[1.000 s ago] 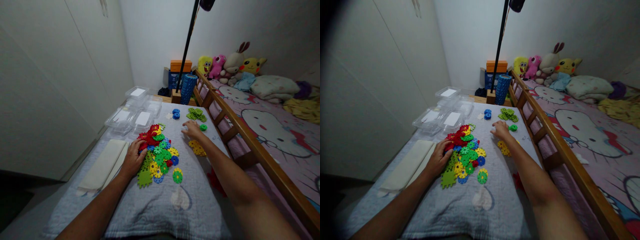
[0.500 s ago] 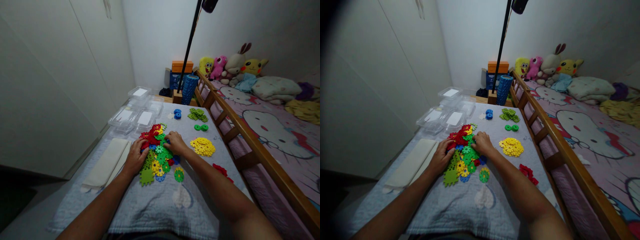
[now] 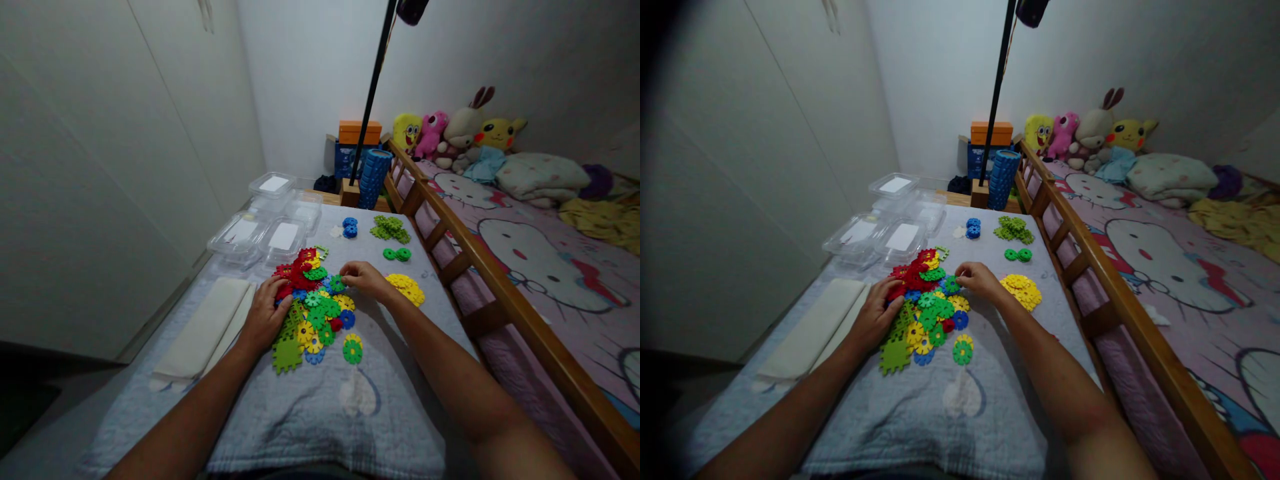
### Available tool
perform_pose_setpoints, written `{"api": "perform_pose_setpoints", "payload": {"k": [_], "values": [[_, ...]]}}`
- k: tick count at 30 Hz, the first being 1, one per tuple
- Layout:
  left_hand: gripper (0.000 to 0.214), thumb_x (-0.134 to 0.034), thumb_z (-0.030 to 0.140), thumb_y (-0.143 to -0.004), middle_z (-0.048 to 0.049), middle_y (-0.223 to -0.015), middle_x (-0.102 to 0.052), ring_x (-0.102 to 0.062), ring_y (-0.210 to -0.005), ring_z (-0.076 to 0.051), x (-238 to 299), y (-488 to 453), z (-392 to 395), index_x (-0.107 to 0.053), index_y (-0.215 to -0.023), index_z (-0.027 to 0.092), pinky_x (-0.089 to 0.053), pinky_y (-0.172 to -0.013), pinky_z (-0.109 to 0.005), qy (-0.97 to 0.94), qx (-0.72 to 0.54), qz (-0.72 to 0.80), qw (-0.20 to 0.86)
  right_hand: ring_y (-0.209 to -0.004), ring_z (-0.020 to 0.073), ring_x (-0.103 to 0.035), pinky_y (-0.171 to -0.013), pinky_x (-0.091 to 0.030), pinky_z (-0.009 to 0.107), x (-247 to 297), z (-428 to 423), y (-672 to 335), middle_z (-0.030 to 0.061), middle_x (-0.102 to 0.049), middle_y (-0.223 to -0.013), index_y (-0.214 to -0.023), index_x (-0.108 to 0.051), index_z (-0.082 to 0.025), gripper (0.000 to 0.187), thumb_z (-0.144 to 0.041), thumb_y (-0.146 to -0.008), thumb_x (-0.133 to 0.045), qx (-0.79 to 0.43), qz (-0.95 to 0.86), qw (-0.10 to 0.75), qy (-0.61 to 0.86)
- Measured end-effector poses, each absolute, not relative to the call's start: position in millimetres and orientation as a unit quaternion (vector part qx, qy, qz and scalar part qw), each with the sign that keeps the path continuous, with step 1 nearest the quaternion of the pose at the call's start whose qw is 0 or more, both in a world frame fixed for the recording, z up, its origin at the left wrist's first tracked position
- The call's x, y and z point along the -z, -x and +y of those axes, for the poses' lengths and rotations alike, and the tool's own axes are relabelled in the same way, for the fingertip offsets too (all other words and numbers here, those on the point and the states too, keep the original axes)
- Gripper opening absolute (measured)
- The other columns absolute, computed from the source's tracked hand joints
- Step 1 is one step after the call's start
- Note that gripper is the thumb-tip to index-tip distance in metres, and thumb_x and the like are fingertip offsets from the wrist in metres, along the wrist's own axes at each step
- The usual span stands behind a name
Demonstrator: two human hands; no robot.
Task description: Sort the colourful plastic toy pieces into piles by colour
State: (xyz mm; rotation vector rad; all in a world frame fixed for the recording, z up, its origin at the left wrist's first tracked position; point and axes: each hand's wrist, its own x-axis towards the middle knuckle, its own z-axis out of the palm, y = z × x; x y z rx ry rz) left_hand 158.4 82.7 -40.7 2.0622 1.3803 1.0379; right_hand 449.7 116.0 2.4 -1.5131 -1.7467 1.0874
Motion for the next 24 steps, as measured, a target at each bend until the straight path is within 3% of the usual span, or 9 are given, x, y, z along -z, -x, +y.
{"api": "perform_pose_setpoints", "payload": {"k": [8, 18, 21, 24], "values": [[0.042, -0.047, 0.046, -0.096, -0.0132, -0.137, -0.056, -0.051, -0.132, -0.028, 39, -158, 82, -0.060, -0.126, 0.019, -0.039, -0.117, -0.050, -0.749, -0.376, 0.499, 0.220, -0.065, 0.0122, -0.054, -0.061, -0.039, 0.023, 17, 120, -424, -0.0040, -0.059, -0.067, -0.072, -0.060, -0.019, 0.008, -0.012, -0.069, -0.060, -0.385, -0.683, 0.287, 0.550], [0.043, -0.048, 0.046, -0.096, -0.0138, -0.137, -0.057, -0.052, -0.132, -0.029, 40, -158, 82, -0.060, -0.126, 0.018, -0.039, -0.117, -0.051, -0.747, -0.379, 0.498, 0.224, -0.062, 0.0120, -0.053, -0.061, -0.041, 0.024, -4, 117, -433, -0.0037, -0.060, -0.066, -0.073, -0.059, -0.019, 0.009, -0.022, -0.068, -0.065, -0.501, -0.605, 0.336, 0.520], [0.042, -0.048, 0.046, -0.096, -0.0130, -0.138, -0.056, -0.051, -0.132, -0.028, 40, -159, 82, -0.060, -0.126, 0.019, -0.039, -0.117, -0.050, -0.747, -0.379, 0.498, 0.225, -0.062, 0.0120, -0.052, -0.062, -0.041, 0.025, -9, 127, -454, -0.0034, -0.060, -0.068, -0.076, -0.062, -0.019, 0.011, -0.025, -0.068, -0.066, -0.450, -0.606, 0.357, 0.550], [0.042, -0.047, 0.046, -0.096, -0.0127, -0.138, -0.056, -0.051, -0.132, -0.027, 40, -159, 82, -0.059, -0.126, 0.020, -0.038, -0.117, -0.049, -0.747, -0.378, 0.498, 0.226, -0.067, 0.0141, -0.056, -0.066, -0.043, 0.026, -13, 146, -494, -0.0006, -0.065, -0.072, -0.078, -0.066, -0.018, 0.010, -0.023, -0.069, -0.064, -0.324, -0.614, 0.352, 0.628]]}}
